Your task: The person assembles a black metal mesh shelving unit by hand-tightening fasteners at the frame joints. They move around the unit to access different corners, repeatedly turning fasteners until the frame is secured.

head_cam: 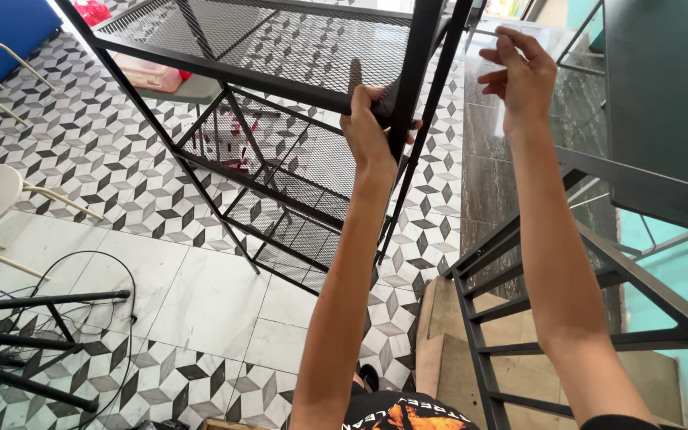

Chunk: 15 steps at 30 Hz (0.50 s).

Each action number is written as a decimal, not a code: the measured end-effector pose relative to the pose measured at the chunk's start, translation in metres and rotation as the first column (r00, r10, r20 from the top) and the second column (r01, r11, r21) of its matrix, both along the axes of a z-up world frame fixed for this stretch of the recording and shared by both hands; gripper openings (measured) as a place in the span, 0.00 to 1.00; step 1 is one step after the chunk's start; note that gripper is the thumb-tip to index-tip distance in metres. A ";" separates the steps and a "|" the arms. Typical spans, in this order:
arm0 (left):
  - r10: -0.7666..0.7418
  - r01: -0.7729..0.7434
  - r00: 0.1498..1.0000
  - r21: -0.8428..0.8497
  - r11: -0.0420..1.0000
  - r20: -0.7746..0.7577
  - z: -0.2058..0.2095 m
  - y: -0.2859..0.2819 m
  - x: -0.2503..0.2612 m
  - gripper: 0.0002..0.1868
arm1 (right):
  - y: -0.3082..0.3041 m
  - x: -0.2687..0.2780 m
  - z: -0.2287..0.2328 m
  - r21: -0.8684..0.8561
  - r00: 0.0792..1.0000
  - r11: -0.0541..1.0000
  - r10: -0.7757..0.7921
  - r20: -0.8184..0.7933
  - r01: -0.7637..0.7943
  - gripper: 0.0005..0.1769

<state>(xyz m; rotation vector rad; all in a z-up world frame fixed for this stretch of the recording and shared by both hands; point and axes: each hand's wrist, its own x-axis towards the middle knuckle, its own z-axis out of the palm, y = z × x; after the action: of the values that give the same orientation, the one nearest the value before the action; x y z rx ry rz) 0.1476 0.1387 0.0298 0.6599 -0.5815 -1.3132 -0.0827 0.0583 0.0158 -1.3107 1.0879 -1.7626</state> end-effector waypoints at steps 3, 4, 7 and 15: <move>-0.011 0.012 1.000 -0.014 1.000 0.011 0.000 -0.001 0.001 0.19 | 0.000 -0.003 0.011 0.088 0.986 0.987 0.122 0.116 -0.132 0.18; -0.006 0.006 1.000 -0.014 1.000 0.005 -0.001 -0.001 0.001 0.18 | -0.001 -0.004 0.013 0.115 0.986 0.986 0.104 0.132 -0.120 0.17; 0.003 -0.003 1.000 -0.013 1.000 -0.006 -0.001 0.000 0.000 0.17 | -0.005 -0.007 0.016 0.198 0.991 0.977 0.062 0.115 -0.084 0.17; -0.002 0.000 0.999 -0.044 0.999 -0.041 0.002 0.004 0.002 0.17 | -0.012 -0.013 0.012 0.338 0.911 0.882 0.201 0.361 -0.329 0.15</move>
<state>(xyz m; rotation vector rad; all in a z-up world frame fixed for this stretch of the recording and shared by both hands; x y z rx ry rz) 0.1496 0.1426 0.0315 0.5950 -0.5761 -1.3083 -0.0962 0.0462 0.0277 -0.8486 0.9584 -1.3942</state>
